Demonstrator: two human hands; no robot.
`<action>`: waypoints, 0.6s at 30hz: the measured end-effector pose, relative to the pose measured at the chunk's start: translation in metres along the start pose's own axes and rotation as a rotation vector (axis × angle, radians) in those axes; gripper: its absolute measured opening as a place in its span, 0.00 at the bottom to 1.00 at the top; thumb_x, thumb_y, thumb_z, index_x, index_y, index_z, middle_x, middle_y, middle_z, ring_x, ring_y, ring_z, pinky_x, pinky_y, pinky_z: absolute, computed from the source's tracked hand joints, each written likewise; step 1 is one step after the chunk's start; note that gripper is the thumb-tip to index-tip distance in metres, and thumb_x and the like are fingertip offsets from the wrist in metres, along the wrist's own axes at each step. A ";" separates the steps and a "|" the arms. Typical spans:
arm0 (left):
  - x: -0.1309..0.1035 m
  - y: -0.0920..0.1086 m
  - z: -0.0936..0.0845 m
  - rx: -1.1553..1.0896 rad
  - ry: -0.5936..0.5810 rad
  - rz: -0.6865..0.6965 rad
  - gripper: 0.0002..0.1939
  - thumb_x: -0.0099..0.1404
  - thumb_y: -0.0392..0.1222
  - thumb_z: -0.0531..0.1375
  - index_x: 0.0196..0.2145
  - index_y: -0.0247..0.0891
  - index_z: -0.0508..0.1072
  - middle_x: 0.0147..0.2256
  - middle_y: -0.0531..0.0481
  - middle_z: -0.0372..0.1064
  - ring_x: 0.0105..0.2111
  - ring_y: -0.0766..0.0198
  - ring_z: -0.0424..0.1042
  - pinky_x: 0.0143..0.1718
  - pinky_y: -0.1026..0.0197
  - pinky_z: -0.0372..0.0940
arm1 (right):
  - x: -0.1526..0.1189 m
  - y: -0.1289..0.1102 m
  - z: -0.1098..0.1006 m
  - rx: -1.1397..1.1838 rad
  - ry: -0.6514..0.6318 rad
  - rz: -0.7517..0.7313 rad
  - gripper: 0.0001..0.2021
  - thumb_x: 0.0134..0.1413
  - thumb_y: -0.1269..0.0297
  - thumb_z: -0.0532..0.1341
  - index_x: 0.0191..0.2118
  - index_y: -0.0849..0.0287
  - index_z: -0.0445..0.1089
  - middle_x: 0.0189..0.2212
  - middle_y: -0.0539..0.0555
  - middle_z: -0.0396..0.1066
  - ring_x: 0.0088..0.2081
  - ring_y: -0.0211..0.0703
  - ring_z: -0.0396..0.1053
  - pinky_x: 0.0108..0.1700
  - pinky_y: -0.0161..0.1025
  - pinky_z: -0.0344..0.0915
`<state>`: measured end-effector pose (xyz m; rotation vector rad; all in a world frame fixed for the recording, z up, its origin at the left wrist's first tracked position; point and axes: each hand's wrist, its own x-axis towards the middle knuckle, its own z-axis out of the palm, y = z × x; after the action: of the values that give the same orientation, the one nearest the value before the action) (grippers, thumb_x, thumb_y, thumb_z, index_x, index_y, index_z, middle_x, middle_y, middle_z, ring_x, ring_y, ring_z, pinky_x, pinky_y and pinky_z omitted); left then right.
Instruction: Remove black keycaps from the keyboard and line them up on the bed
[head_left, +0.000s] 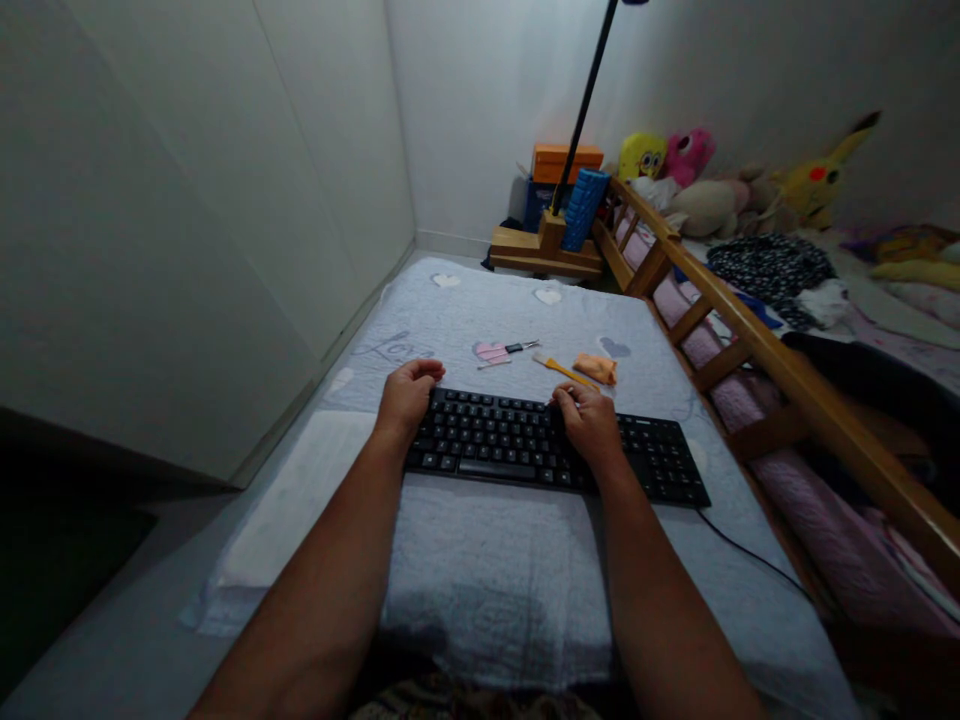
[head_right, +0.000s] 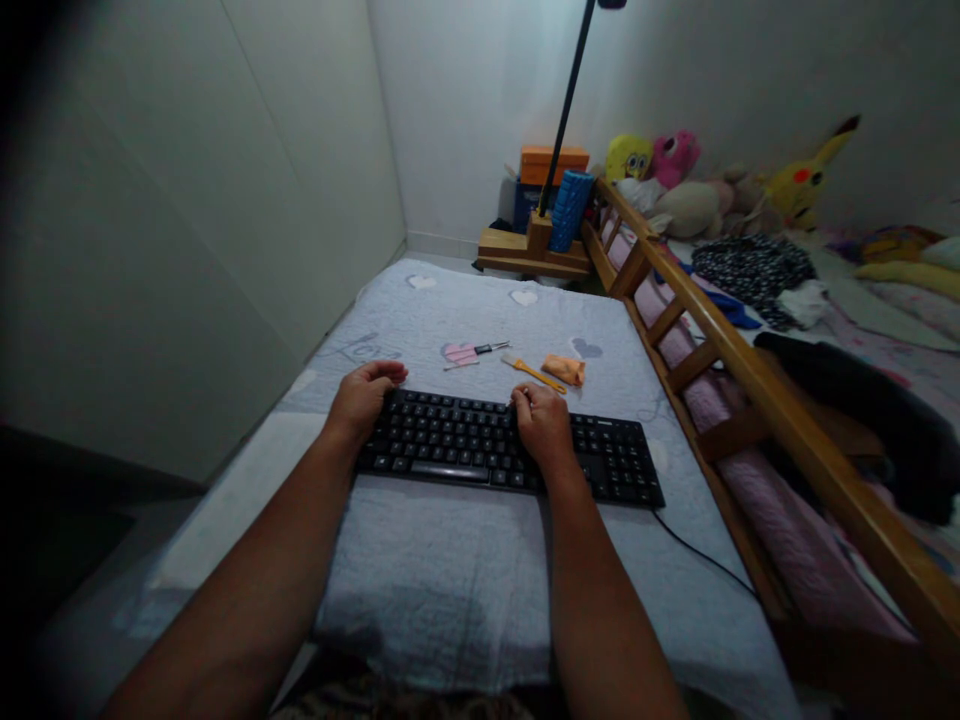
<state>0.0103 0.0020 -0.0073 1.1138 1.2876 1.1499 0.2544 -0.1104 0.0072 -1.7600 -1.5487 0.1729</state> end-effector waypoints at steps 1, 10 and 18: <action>0.000 0.000 0.000 0.001 0.001 -0.001 0.14 0.43 0.31 0.55 0.29 0.37 0.75 0.32 0.49 0.76 0.38 0.59 0.74 0.50 0.54 0.65 | 0.000 0.000 0.000 -0.002 -0.001 -0.002 0.13 0.59 0.63 0.53 0.27 0.56 0.71 0.28 0.54 0.75 0.35 0.47 0.70 0.41 0.41 0.61; 0.000 0.000 0.000 0.024 -0.007 -0.001 0.14 0.43 0.32 0.55 0.30 0.37 0.75 0.32 0.48 0.76 0.39 0.59 0.74 0.50 0.54 0.65 | 0.000 -0.002 0.004 -0.019 -0.031 -0.012 0.12 0.59 0.64 0.54 0.29 0.57 0.71 0.29 0.55 0.75 0.37 0.48 0.70 0.43 0.41 0.61; 0.000 0.000 0.001 0.006 -0.010 0.000 0.14 0.43 0.31 0.55 0.29 0.37 0.74 0.32 0.49 0.76 0.39 0.59 0.74 0.51 0.53 0.65 | 0.000 -0.006 0.008 -0.017 -0.051 -0.055 0.11 0.60 0.65 0.54 0.31 0.56 0.72 0.30 0.55 0.75 0.36 0.47 0.69 0.42 0.41 0.61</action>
<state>0.0109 0.0023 -0.0077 1.1220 1.2842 1.1396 0.2450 -0.1074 0.0051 -1.7357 -1.6376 0.1790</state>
